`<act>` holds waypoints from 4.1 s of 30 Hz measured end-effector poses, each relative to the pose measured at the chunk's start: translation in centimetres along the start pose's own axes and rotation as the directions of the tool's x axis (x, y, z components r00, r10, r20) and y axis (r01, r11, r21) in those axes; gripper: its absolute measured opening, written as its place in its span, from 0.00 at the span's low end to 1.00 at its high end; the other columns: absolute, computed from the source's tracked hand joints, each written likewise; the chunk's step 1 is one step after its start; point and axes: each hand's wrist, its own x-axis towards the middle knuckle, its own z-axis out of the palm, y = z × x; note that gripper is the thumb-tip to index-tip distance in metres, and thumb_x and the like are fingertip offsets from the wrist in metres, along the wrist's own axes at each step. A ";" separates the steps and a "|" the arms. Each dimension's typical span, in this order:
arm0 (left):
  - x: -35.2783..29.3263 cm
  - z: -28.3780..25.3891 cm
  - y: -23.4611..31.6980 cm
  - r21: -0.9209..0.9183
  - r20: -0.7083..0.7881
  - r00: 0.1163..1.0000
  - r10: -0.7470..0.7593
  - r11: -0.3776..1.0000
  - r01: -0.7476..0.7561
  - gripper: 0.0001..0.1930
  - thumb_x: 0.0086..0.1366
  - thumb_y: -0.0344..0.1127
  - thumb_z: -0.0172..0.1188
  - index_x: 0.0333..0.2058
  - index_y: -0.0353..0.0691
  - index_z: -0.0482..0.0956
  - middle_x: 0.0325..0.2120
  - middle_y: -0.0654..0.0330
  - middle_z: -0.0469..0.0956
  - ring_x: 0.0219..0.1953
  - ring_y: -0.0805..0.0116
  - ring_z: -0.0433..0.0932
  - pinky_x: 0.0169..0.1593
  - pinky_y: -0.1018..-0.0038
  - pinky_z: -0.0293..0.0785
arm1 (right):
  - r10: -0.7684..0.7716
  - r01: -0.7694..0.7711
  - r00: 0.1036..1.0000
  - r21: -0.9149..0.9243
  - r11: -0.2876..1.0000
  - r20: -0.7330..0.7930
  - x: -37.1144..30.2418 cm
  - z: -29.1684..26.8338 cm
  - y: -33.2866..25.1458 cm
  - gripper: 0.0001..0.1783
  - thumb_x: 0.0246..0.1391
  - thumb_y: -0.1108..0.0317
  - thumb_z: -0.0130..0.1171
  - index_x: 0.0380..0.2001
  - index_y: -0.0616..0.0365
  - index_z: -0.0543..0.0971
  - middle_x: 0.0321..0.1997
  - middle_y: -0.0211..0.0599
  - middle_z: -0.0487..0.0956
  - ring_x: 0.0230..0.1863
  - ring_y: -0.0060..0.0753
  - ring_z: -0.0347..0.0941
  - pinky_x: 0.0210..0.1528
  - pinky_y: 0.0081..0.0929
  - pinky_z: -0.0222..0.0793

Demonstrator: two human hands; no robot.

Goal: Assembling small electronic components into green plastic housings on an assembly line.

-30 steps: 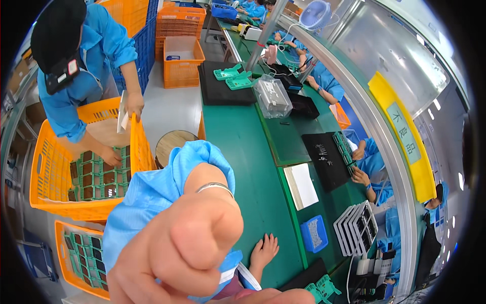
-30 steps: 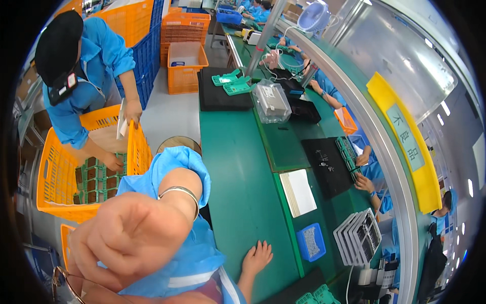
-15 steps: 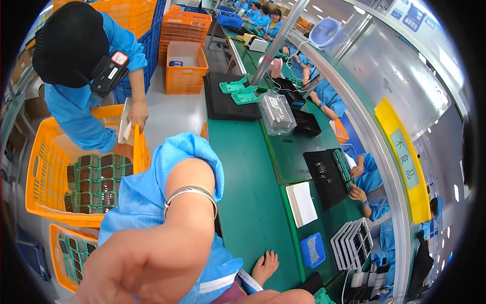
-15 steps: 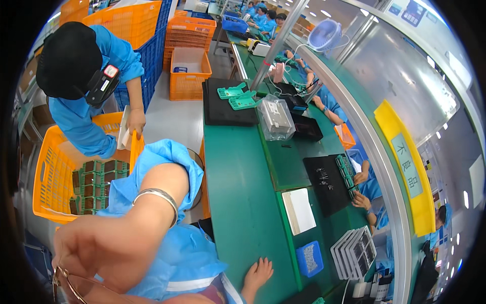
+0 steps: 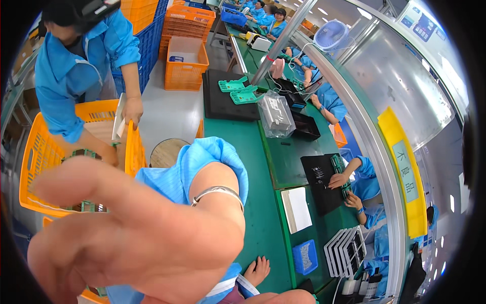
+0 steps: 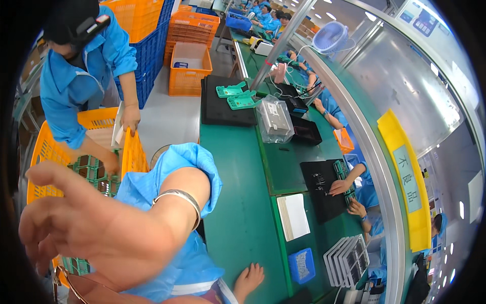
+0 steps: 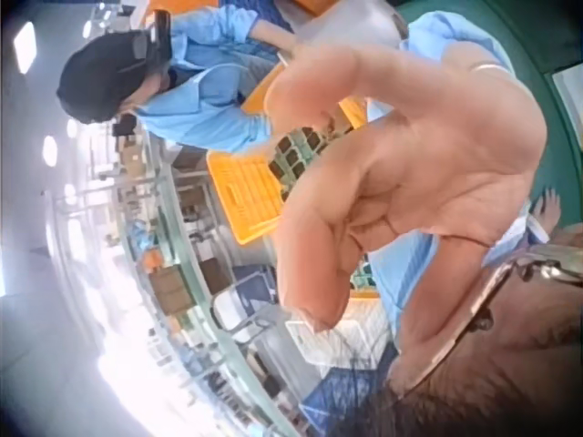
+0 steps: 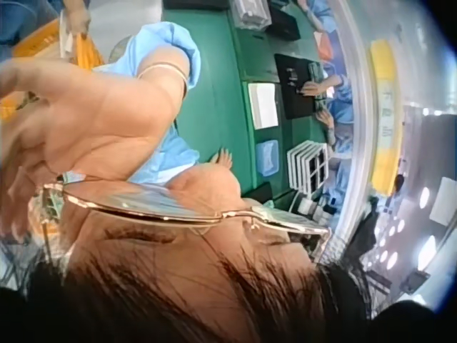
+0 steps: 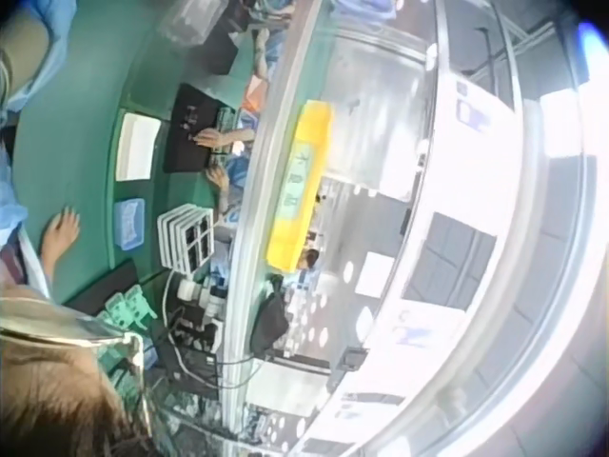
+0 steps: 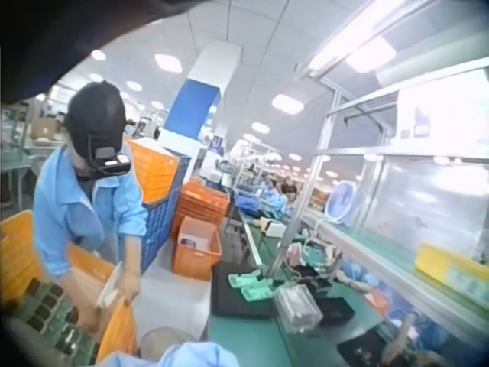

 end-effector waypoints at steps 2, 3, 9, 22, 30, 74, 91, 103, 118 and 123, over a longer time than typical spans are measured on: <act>-0.6 -0.4 -0.1 0.007 -0.010 1.000 0.007 1.000 -0.007 0.15 0.56 0.42 0.53 0.40 0.43 0.70 0.38 0.66 0.70 0.45 0.72 0.68 0.61 0.54 0.35 | -0.007 0.007 1.000 0.000 1.000 0.000 -0.2 -0.2 0.2 0.15 0.50 0.66 0.49 0.40 0.62 0.76 0.50 0.46 0.73 0.56 0.53 0.62 0.60 0.52 0.49; -0.9 -0.6 -0.2 0.009 -0.015 1.000 0.011 1.000 -0.011 0.16 0.56 0.43 0.53 0.41 0.43 0.69 0.39 0.66 0.70 0.46 0.72 0.68 0.62 0.53 0.34 | -0.012 0.012 1.000 0.003 1.000 0.001 -0.3 -0.3 0.2 0.15 0.50 0.67 0.50 0.40 0.62 0.76 0.50 0.46 0.73 0.56 0.53 0.62 0.60 0.52 0.49; -8.5 -7.3 1.0 0.139 0.298 0.825 -0.479 0.877 0.459 0.23 0.56 0.36 0.59 0.50 0.40 0.66 0.46 0.58 0.69 0.47 0.59 0.70 0.53 0.51 0.60 | 0.010 -0.010 1.000 0.018 1.000 -0.016 -0.7 -0.2 0.5 0.15 0.50 0.66 0.49 0.40 0.61 0.76 0.51 0.45 0.72 0.57 0.53 0.62 0.60 0.52 0.48; -21.2 -25.8 20.6 0.803 0.383 -0.881 -0.278 0.571 0.169 0.27 0.66 0.51 0.41 0.58 0.43 0.60 0.61 0.47 0.52 0.64 0.55 0.50 0.62 0.50 0.44 | 0.013 -0.013 1.000 0.007 1.000 0.023 -0.2 -0.3 0.0 0.17 0.51 0.64 0.48 0.42 0.61 0.75 0.52 0.47 0.71 0.57 0.55 0.61 0.60 0.54 0.48; -20.9 -25.2 20.3 0.797 0.437 -0.854 -0.282 0.562 0.222 0.27 0.66 0.51 0.41 0.58 0.42 0.61 0.60 0.47 0.54 0.64 0.55 0.51 0.63 0.51 0.45 | -0.009 0.012 0.999 -0.059 0.998 0.046 -0.4 -0.3 0.0 0.18 0.51 0.64 0.48 0.43 0.61 0.75 0.52 0.49 0.70 0.56 0.58 0.60 0.59 0.55 0.48; -21.0 -25.1 20.5 0.719 0.694 -0.630 -0.348 0.371 0.588 0.16 0.66 0.44 0.44 0.44 0.43 0.75 0.50 0.56 0.70 0.55 0.62 0.64 0.58 0.57 0.50 | -0.148 0.085 0.978 0.366 0.927 0.147 4.5 5.2 -7.8 0.17 0.52 0.60 0.49 0.43 0.55 0.76 0.48 0.39 0.75 0.57 0.45 0.63 0.61 0.41 0.48; -20.8 -25.0 20.4 0.742 0.670 -0.653 -0.354 0.351 0.571 0.16 0.65 0.43 0.45 0.45 0.43 0.75 0.50 0.56 0.69 0.55 0.63 0.64 0.58 0.58 0.51 | -0.204 0.133 0.962 0.340 0.931 0.183 4.4 5.5 -7.3 0.18 0.53 0.59 0.48 0.45 0.53 0.75 0.49 0.37 0.74 0.59 0.42 0.61 0.62 0.41 0.46; -20.9 -25.1 19.9 0.757 0.653 -0.669 -0.355 0.320 0.569 0.17 0.64 0.43 0.47 0.46 0.39 0.73 0.49 0.55 0.70 0.53 0.62 0.66 0.58 0.57 0.51 | -0.236 0.183 0.945 0.232 0.955 0.226 4.6 5.9 -6.6 0.19 0.52 0.58 0.50 0.47 0.51 0.74 0.51 0.35 0.72 0.60 0.38 0.60 0.64 0.40 0.43; -21.5 -25.0 19.7 0.800 0.594 -0.757 -0.272 0.299 0.521 0.19 0.62 0.44 0.48 0.48 0.42 0.72 0.52 0.56 0.68 0.56 0.62 0.63 0.60 0.56 0.50 | -0.196 0.143 0.939 0.194 0.970 0.284 4.2 5.8 -6.6 0.23 0.52 0.57 0.47 0.51 0.48 0.72 0.57 0.33 0.69 0.64 0.35 0.55 0.65 0.43 0.40; -21.4 -24.8 19.1 0.822 0.546 -0.810 -0.213 0.320 0.471 0.21 0.62 0.46 0.49 0.50 0.43 0.71 0.52 0.55 0.67 0.56 0.61 0.63 0.61 0.58 0.49 | -0.213 0.157 0.937 0.213 0.964 0.276 4.5 5.3 -6.8 0.25 0.52 0.56 0.47 0.53 0.50 0.70 0.59 0.36 0.67 0.66 0.35 0.53 0.67 0.43 0.38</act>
